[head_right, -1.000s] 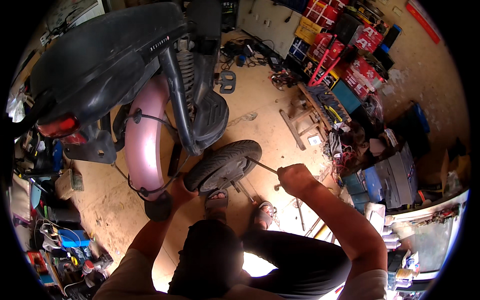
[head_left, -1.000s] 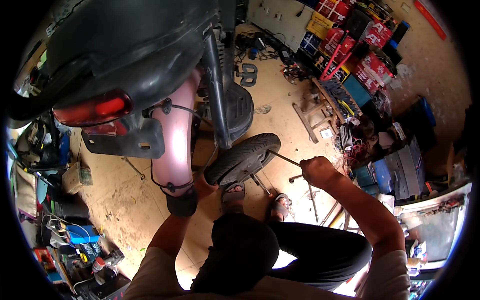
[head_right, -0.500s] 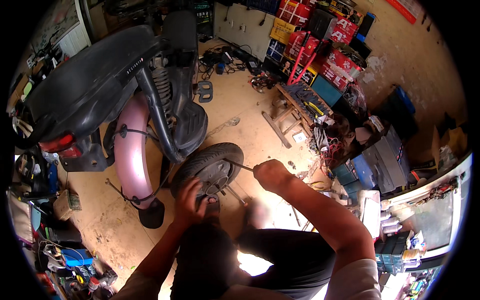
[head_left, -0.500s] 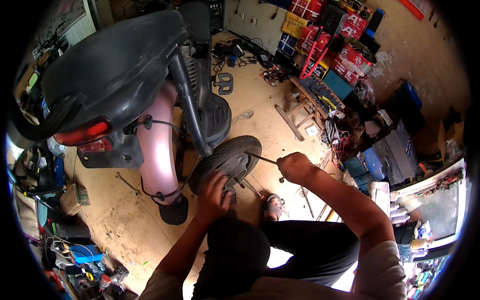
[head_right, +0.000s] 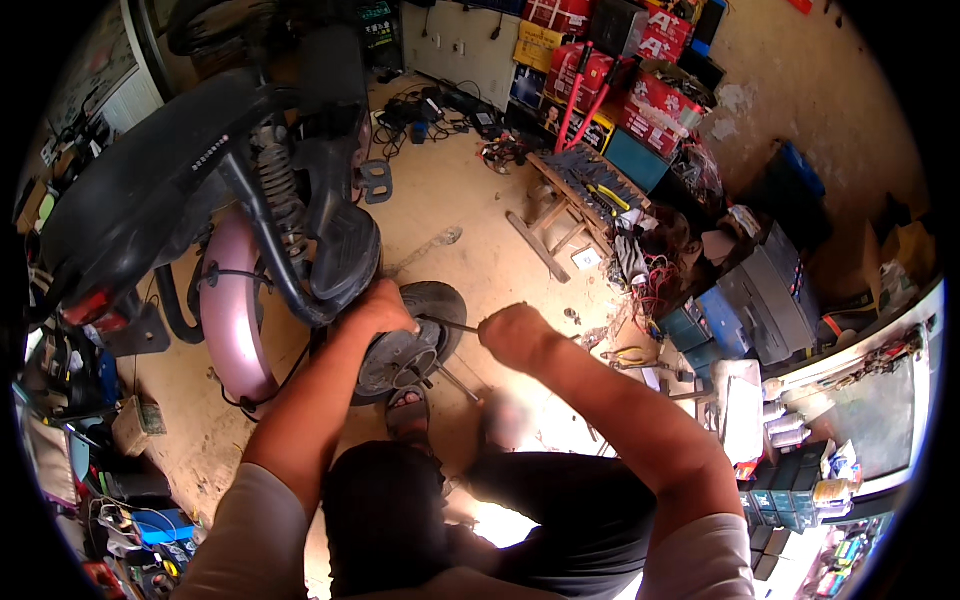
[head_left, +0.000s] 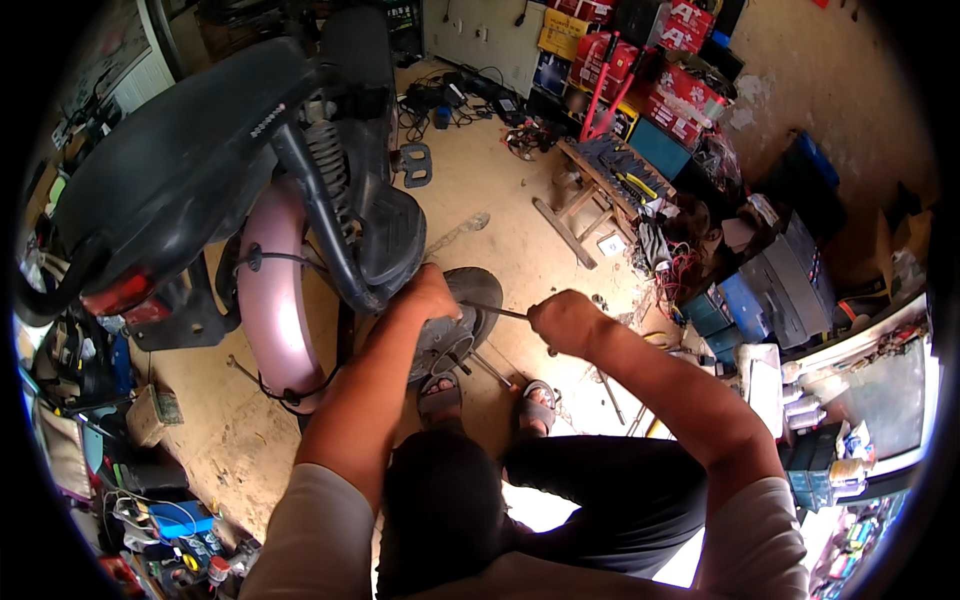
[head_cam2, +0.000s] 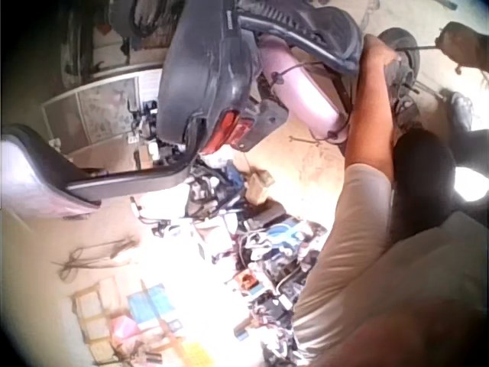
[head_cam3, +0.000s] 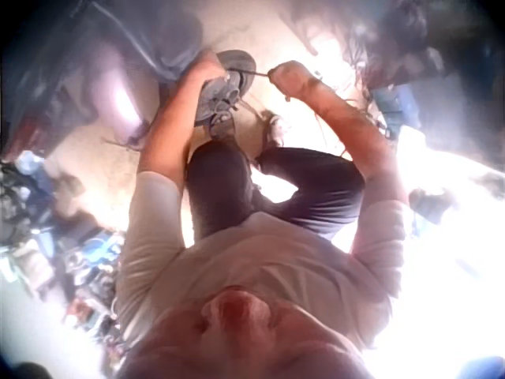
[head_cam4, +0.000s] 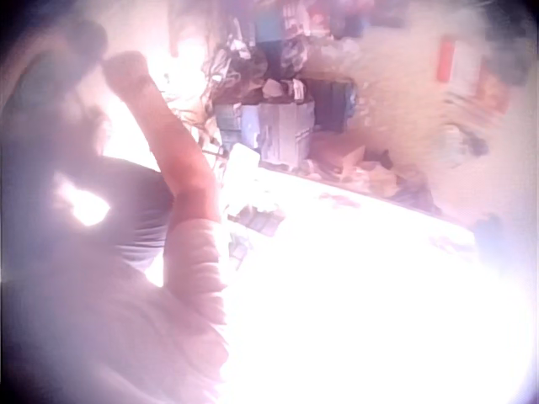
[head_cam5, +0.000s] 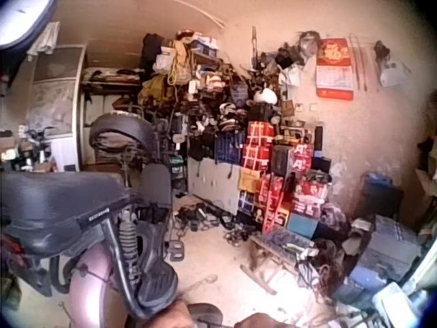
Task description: The person prys a tire from a motorcycle wheel rim using a screwdriver and a metal rod, then attaches a device to the center of the wheel.
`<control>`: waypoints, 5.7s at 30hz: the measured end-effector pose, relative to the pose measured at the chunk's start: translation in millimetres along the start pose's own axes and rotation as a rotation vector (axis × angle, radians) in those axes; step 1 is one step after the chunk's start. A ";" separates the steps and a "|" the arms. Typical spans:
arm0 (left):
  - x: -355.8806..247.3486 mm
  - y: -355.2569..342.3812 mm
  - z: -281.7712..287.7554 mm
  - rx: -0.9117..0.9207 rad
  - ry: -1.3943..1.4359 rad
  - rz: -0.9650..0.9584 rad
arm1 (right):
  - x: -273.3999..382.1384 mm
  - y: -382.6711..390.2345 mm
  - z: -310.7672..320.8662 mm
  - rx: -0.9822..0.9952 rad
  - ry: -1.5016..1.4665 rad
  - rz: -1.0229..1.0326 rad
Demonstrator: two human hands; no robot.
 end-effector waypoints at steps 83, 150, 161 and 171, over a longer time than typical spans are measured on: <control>-109.1 -91.0 5.8 -0.167 -0.328 -0.017 | 91.0 -84.3 -242.9 -0.349 -1.618 -1.001; -72.5 -104.9 9.6 -0.195 -0.215 -0.193 | -27.1 -76.6 -451.0 -0.285 -0.582 -0.471; -57.2 -122.2 -0.1 -0.230 -0.247 -0.167 | -7.1 -68.3 -384.2 -0.123 -0.694 -0.996; -64.6 -106.3 5.0 -0.197 -0.287 -0.139 | 11.1 -71.0 -349.0 0.103 -0.673 -0.953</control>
Point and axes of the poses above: each hand's wrist, its own y-axis away from the middle knuckle, its own z-axis out of the back of the hand, x = y × z, the point moved 5 cm from there along -y, towards the middle knuckle, and after that the axes turned 8 degrees about z, right-handed, at the moved point
